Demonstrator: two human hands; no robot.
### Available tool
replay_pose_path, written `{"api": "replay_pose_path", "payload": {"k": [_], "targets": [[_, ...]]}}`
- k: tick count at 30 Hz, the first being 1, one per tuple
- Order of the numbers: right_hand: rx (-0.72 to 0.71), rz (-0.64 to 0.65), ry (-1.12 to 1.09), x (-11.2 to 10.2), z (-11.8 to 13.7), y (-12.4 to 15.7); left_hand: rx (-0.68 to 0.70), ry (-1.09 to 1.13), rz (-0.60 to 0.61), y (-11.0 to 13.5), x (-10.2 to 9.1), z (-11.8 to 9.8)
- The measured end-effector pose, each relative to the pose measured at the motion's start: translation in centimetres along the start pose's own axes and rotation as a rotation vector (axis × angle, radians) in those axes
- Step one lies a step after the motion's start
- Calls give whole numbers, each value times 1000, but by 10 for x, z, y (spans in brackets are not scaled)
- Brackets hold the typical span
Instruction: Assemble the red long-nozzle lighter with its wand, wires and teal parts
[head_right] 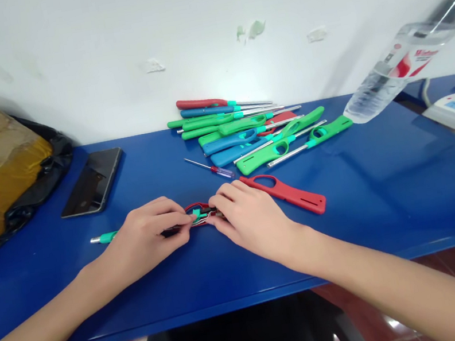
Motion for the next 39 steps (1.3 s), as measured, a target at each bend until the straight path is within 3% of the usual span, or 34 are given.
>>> {"api": "replay_pose_path", "payload": {"k": [16, 22, 29, 39], "targets": [[-19, -51, 3, 3, -2, 3, 114, -24, -83, 3, 6, 4], [5, -37, -8, 2, -3, 2, 235, -134, -109, 4, 8, -1], [21, -34, -7, 1, -3, 3, 171, -37, -124, 1, 9, 5], [3, 26, -47, -1, -6, 4, 130, 90, -35, -1, 6, 8]]}}
Point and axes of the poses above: each hand's wrist, its own y-axis away from the middle knuckle, its own x-axis out of the palm, z = x × y, the point moved 5 cm from there along -y, towards the middle knuckle, and after that the axes turned 9 degrees about z, right-handed, at the moved point
